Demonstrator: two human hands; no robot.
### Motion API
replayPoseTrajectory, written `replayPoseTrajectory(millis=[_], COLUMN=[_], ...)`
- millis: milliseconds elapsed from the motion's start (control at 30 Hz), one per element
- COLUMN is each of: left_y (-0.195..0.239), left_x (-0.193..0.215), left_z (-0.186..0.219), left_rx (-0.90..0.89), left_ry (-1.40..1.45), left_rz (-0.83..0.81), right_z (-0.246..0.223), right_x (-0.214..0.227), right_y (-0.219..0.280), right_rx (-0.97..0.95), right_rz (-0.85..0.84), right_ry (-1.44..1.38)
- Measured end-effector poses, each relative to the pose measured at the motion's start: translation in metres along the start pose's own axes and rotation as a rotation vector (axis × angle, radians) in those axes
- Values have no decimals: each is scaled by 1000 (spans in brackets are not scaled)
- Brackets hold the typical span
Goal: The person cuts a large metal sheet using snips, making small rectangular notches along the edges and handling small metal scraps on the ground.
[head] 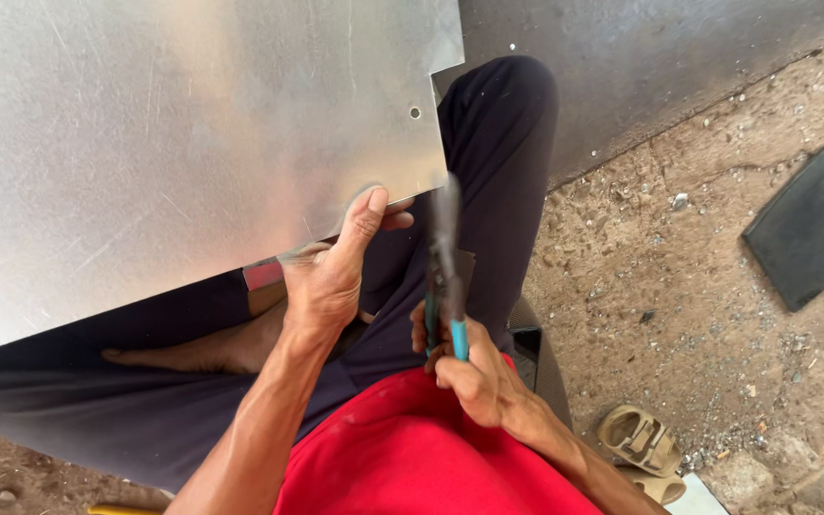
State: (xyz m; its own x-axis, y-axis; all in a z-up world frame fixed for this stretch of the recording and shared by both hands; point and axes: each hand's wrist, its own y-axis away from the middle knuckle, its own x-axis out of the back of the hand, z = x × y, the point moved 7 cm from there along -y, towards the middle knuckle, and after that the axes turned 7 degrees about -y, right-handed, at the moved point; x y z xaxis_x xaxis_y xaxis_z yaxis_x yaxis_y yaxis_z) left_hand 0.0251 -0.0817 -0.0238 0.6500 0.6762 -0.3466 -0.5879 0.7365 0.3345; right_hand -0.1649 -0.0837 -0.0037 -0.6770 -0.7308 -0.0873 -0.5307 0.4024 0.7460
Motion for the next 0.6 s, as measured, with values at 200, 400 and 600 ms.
replayPoseTrajectory(millis=[200,400,600], left_y=[2,1,21], left_x=[1,5,54], left_z=[2,-9,14], left_rx=[25,62,103], left_ry=[-26,4,23], left_rz=[9,0,42], right_z=[-7,5,2], right_x=[-6,7,18], right_y=[-4,-16,-3], right_rx=[187,147,-10], right_rz=[8,74,-69], right_ry=[18,221,267])
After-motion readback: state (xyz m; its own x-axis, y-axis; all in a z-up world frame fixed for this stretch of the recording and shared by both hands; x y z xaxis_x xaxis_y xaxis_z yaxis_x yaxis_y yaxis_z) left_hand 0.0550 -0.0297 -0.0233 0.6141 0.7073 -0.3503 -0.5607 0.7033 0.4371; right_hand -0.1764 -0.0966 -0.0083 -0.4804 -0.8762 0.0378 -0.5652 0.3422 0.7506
